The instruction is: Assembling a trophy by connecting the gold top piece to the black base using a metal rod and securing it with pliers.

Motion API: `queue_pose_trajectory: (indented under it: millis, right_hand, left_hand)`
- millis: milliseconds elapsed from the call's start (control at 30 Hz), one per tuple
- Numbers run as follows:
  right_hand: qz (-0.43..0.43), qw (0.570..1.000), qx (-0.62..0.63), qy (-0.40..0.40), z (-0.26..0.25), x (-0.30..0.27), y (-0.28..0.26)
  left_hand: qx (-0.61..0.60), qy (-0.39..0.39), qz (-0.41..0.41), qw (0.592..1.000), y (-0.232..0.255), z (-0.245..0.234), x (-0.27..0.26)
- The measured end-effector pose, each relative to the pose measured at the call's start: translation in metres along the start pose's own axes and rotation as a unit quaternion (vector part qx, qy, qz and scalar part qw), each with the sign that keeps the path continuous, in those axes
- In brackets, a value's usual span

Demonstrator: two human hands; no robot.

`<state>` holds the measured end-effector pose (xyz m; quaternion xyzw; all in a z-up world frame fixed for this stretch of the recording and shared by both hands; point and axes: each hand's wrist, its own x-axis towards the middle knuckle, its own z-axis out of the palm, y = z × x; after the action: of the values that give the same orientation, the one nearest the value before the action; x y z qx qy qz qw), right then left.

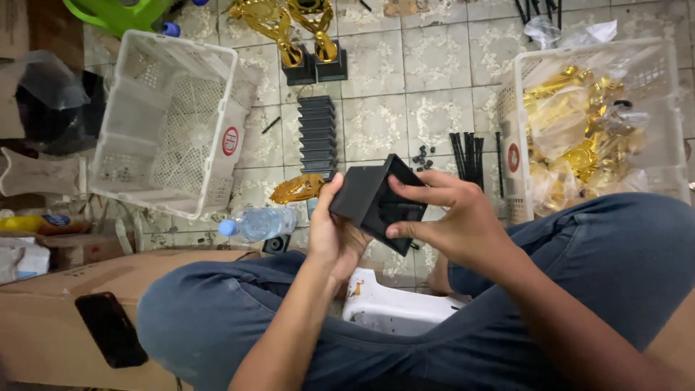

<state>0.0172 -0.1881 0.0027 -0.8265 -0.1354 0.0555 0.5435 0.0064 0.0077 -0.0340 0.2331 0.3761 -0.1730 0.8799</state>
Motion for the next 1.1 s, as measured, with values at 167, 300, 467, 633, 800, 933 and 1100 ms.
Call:
queue_pose_trajectory:
  millis: [167,300,467,633,800,933,1100]
  right_hand:
    - [0.034,0.999,0.032,0.012,-0.001,-0.003,0.004]
    - [0.017,0.999,0.026,0.018,0.0,0.004,0.009]
    - [-0.061,0.995,-0.078,0.0,-0.003,0.014,0.022]
    - [-0.054,0.996,-0.015,-0.067,0.001,0.017,0.027]
    - [0.052,0.988,0.032,-0.142,0.006,0.032,0.041]
    - [0.146,0.968,-0.146,-0.146,0.029,0.037,0.111]
    - [0.277,0.869,-0.336,-0.235,0.067,0.007,0.249]
  left_hand:
    - [0.001,0.011,0.02,1.0,-0.002,-0.001,0.003]
    - [0.014,0.01,0.058,0.998,0.002,0.001,0.007]
    - [0.246,0.023,0.369,0.896,0.005,0.027,-0.024]
    - [0.332,-0.02,0.471,0.817,0.004,0.031,-0.036]
    - [0.291,-0.017,0.494,0.819,0.018,0.029,-0.042]
    - [0.175,0.039,0.399,0.899,0.031,0.034,-0.049]
    - [0.0,0.057,0.224,0.973,0.049,0.041,-0.054]
